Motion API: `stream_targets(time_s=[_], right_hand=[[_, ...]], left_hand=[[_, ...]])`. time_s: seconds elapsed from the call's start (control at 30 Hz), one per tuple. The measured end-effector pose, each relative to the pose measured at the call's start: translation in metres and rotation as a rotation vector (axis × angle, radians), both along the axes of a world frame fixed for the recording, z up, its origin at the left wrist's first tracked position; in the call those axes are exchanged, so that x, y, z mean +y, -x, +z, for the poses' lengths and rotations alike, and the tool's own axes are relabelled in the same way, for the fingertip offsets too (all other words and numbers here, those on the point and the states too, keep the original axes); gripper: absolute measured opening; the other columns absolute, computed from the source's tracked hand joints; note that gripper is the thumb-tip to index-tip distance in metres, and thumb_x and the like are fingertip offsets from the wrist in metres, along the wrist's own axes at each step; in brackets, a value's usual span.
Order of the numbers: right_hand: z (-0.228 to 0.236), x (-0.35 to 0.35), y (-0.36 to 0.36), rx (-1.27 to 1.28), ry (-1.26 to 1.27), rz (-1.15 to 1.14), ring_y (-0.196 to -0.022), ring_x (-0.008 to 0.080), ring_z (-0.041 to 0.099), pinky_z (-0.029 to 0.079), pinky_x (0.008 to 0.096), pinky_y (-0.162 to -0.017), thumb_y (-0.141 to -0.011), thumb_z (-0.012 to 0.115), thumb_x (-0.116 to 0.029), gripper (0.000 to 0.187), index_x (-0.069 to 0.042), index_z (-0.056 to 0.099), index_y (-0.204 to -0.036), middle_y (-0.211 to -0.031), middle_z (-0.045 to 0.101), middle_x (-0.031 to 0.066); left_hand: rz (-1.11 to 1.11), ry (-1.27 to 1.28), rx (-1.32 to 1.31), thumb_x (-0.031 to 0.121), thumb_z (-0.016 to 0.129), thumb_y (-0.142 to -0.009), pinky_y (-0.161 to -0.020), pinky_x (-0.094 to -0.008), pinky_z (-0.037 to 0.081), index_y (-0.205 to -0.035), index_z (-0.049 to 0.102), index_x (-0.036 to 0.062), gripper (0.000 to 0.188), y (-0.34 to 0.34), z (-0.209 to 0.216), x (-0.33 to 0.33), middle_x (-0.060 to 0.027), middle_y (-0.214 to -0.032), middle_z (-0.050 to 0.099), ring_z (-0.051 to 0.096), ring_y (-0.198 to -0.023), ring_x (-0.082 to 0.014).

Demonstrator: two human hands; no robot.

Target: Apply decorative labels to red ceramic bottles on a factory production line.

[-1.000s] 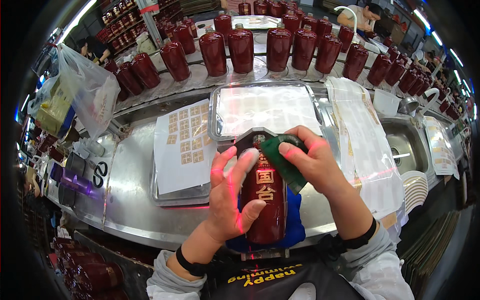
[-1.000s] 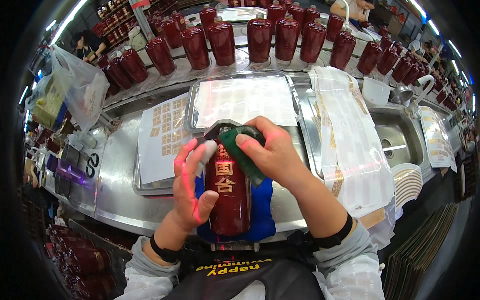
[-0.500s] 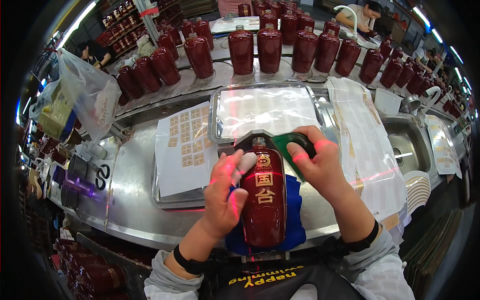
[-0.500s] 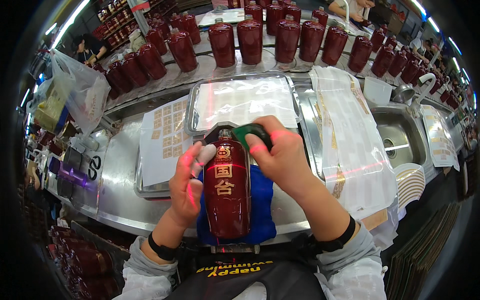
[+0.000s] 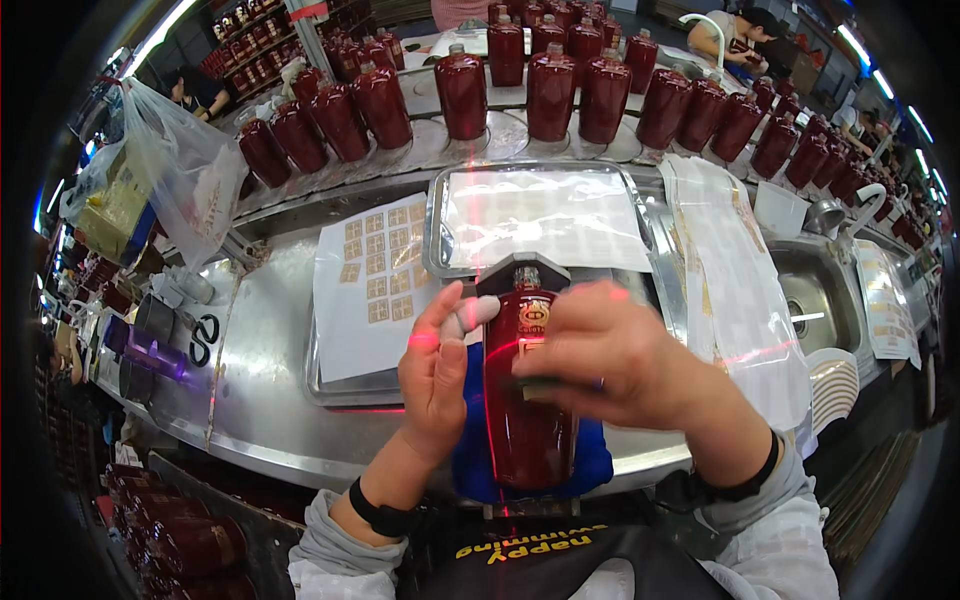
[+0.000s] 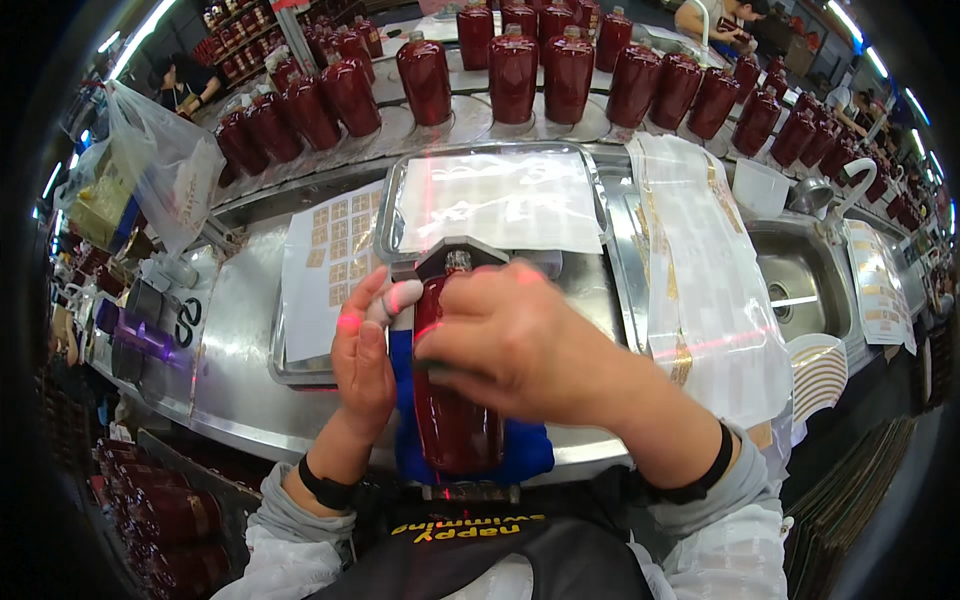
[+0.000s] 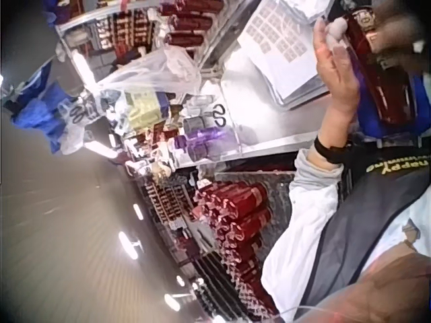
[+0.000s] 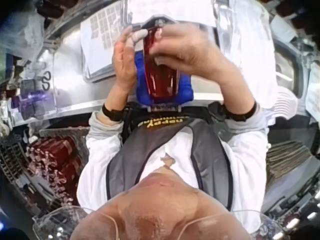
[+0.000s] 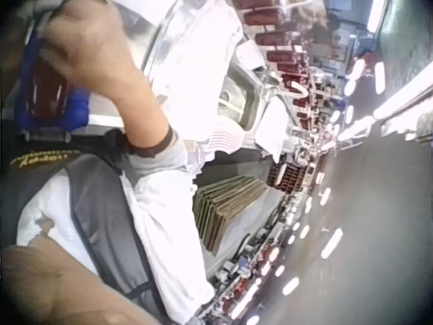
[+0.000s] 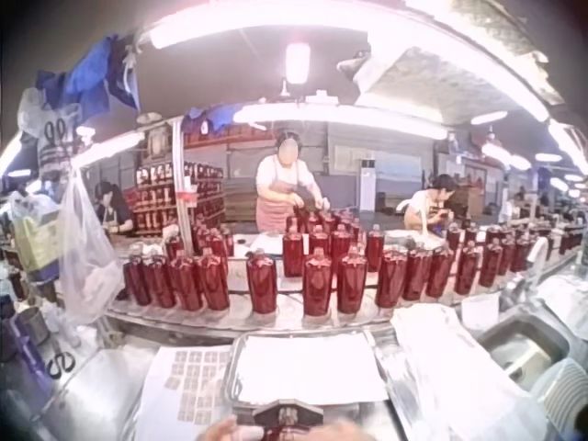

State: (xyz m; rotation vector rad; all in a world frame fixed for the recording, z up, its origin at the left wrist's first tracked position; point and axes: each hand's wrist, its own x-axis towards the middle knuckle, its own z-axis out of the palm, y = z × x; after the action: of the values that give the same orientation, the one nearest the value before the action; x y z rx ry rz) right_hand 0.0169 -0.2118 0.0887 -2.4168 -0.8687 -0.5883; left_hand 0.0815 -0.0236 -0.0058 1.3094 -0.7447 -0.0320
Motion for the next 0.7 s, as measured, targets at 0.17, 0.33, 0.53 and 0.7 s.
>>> stream_targets(time_s=[0.17, 0.33, 0.53, 0.7], right_hand=[[0.003, -0.005, 0.015, 0.024, 0.032, 0.037, -0.074, 0.0224, 0.055, 0.040, 0.0373, -0.070, -0.067, 0.075, -0.013, 0.025, -0.013, 0.065, -0.090, -0.077, 0.048, 0.0035], [-0.016, -0.005, 0.030, 0.166, -0.450, -0.291, -0.069, 0.0221, 0.057, 0.044, 0.0335, -0.060, -0.077, 0.075, -0.010, 0.023, -0.005, 0.068, -0.098, -0.078, 0.056, 0.0079], [-0.040, -0.002, 0.026, -0.041, -0.307, -0.328, -0.071, 0.0197, 0.054, 0.041, 0.0345, -0.066, -0.070, 0.075, -0.007, 0.029, -0.008, 0.068, -0.098, -0.080, 0.053, 0.0048], [-0.019, -0.004, 0.047, 0.088, -0.038, 0.056, -0.069, 0.0211, 0.051, 0.038, 0.0342, -0.065, -0.069, 0.076, -0.009, 0.024, -0.007, 0.068, -0.092, -0.078, 0.051, 0.0039]], left_hand=[[0.072, -0.096, -0.121, 0.034, 0.041, -0.102, -0.105, -0.0368, 0.037, -0.139, 0.036, -0.0079, 0.056, -0.001, 0.002, 0.006, -0.0212, -0.125, 0.058, 0.054, -0.118, -0.0243], [0.186, -0.200, -0.346, 0.041, 0.045, -0.100, -0.108, -0.0441, 0.034, -0.135, 0.045, -0.0067, 0.059, 0.003, 0.005, 0.014, -0.0227, -0.120, 0.061, 0.054, -0.118, -0.0301], [0.206, -0.425, -0.698, 0.051, 0.037, -0.099, -0.112, -0.0513, 0.027, -0.131, 0.047, -0.0102, 0.070, 0.006, 0.003, 0.015, -0.0228, -0.123, 0.059, 0.051, -0.122, -0.0365], [0.223, -0.334, -0.617, 0.046, 0.046, -0.097, -0.111, -0.0528, 0.027, -0.131, 0.050, -0.0061, 0.062, 0.008, 0.000, 0.018, -0.0220, -0.122, 0.058, 0.051, -0.120, -0.0349]])
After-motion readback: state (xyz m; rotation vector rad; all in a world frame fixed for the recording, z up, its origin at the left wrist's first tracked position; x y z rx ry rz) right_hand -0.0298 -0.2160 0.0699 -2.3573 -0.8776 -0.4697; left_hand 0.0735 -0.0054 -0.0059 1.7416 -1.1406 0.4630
